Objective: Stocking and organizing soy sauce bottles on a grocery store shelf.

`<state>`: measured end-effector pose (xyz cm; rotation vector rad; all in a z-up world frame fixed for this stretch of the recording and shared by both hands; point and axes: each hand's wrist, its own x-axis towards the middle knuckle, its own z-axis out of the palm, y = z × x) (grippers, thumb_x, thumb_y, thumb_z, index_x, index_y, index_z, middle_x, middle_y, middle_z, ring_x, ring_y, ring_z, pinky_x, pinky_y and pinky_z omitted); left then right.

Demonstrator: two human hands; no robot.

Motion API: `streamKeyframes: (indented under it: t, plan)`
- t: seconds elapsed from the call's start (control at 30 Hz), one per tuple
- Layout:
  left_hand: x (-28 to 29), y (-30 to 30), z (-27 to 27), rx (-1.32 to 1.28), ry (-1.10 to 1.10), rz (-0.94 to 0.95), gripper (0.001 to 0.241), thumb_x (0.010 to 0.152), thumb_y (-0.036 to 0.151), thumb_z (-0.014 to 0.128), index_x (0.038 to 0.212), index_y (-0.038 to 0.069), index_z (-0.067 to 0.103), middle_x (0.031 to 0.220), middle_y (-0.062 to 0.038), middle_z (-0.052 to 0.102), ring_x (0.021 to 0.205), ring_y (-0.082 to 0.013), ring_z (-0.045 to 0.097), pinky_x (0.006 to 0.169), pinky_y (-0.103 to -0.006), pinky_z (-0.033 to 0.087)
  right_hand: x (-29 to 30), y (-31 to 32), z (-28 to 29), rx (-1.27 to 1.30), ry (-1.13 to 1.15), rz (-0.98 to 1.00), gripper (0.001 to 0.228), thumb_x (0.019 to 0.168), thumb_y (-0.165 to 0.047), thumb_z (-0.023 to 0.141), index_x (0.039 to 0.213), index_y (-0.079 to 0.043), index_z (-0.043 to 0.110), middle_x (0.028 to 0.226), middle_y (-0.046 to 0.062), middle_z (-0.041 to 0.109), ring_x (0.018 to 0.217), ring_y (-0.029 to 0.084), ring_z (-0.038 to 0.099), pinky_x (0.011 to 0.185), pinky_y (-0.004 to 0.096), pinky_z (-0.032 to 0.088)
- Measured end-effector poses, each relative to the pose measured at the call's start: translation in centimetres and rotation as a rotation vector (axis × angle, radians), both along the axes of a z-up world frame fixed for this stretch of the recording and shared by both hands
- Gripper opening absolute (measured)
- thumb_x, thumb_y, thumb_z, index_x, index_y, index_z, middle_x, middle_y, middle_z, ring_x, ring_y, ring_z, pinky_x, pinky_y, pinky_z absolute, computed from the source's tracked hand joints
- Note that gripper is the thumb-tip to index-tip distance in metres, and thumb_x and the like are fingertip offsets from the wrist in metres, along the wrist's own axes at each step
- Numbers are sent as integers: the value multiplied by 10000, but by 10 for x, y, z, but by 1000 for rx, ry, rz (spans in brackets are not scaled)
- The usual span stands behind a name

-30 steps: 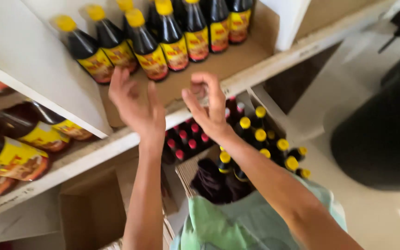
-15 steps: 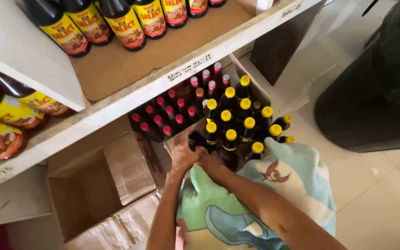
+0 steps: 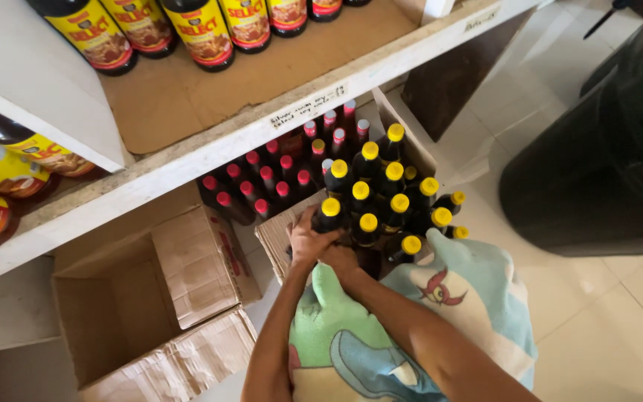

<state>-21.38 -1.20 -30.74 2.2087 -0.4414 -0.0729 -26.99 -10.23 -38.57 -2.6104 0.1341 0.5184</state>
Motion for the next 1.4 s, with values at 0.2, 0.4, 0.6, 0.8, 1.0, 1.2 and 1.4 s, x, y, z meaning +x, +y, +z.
streamKeyframes:
  t: [0.2, 0.4, 0.6, 0.8, 1.0, 1.2, 1.4]
  plan:
    - [-6, 25, 26, -896, 192, 146, 615, 699, 173, 942, 1211, 38, 629, 1059, -91, 707, 944, -189, 671, 871, -375, 584, -1, -18, 15, 91, -105, 91, 371, 835, -253, 748, 1152, -66, 699, 1070, 183, 731, 1011, 374, 695, 842, 486, 549]
    - [-17, 83, 67, -1035, 63, 292, 483, 738, 72, 880, 1149, 23, 632, 1041, -52, 734, 915, -150, 689, 841, -315, 573, 5, 1, 88, 1312, -97, -589, 392, 790, -38, 673, 1178, -93, 687, 1109, 75, 736, 1008, 206, 688, 916, 325, 540]
    - [-42, 101, 50, -701, -58, 468, 474, 729, 107, 878, 1128, -3, 648, 981, -56, 688, 818, -130, 645, 714, -281, 543, 15, 23, 147, 1901, -344, -449, 482, 820, -42, 733, 1277, -72, 584, 1209, 92, 684, 1139, 220, 651, 1024, 356, 524]
    - [-68, 99, 7, -964, 433, 26, 293, 973, 149, 831, 921, -133, 766, 783, -121, 725, 706, -179, 635, 617, -303, 488, 34, 22, 153, 1160, -620, -149, 709, 676, 0, 920, 1226, -58, 477, 1166, 78, 592, 1138, 207, 602, 1004, 353, 520]
    - [-62, 90, 87, -1274, 1012, 107, 406, 612, 25, 754, 1011, 90, 783, 858, -59, 803, 738, -177, 773, 694, -336, 641, 33, -6, 182, 1886, 263, -77, 726, 583, -41, 794, 1287, -22, 616, 1110, 129, 722, 1041, 255, 705, 994, 375, 534]
    - [-61, 85, 55, -980, 653, 88, 339, 739, 72, 866, 1011, -106, 769, 901, -160, 782, 744, -240, 725, 694, -373, 594, 32, 17, 216, 1334, -106, -204, 480, 629, -88, 873, 1065, 17, 702, 996, 98, 743, 895, 209, 704, 873, 380, 569]
    - [-69, 61, 80, -392, -64, 311, 346, 733, 144, 868, 965, -42, 691, 896, -73, 705, 730, -144, 638, 670, -326, 556, 31, 37, 208, 606, -530, -462, 602, 554, -200, 957, 1043, -1, 667, 963, 93, 723, 890, 194, 686, 824, 324, 536]
